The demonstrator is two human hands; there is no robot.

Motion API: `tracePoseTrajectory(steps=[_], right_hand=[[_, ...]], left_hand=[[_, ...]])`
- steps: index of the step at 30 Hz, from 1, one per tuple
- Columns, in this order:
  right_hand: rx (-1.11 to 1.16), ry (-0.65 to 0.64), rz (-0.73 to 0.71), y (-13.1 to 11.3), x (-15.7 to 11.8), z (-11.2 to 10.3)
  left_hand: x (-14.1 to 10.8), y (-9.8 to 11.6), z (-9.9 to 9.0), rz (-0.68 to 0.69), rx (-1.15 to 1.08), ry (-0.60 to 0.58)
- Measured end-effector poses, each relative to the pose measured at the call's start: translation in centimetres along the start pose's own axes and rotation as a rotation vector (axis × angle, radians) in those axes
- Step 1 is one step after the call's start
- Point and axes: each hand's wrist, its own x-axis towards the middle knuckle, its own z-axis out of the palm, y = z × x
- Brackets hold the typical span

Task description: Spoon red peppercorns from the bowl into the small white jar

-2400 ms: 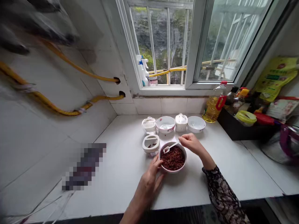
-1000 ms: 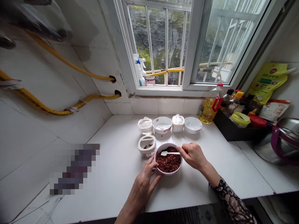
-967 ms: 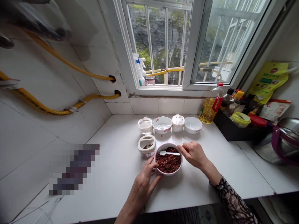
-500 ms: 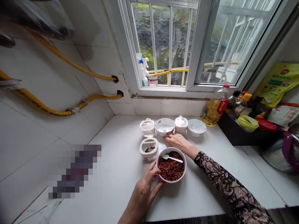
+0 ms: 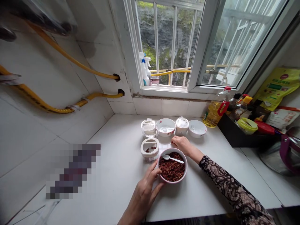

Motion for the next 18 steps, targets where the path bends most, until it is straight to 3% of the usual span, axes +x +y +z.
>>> tracePoseTrajectory(steps=[5,10,14,18], right_hand=[[0.054,0.092,0.045,0.1,-0.8,-1.2],[0.272,0.304,0.052,-2.5,-2.6,-4.2],[0.375,0.102,-0.024,-5.1,-4.4,-5.7],[0.138,0.040,0.054,-6.0,-6.0,-6.7]], left_hand=[[0.3,0.3,-0.6,0.034,0.035,-0.022],[0.6,0.5,-1.0,0.052,0.045,-0.012],[0.5,0.5,-0.9,0.041,0.048,-0.013],[0.3,0.2,-0.7,0.033,0.050,-0.030]])
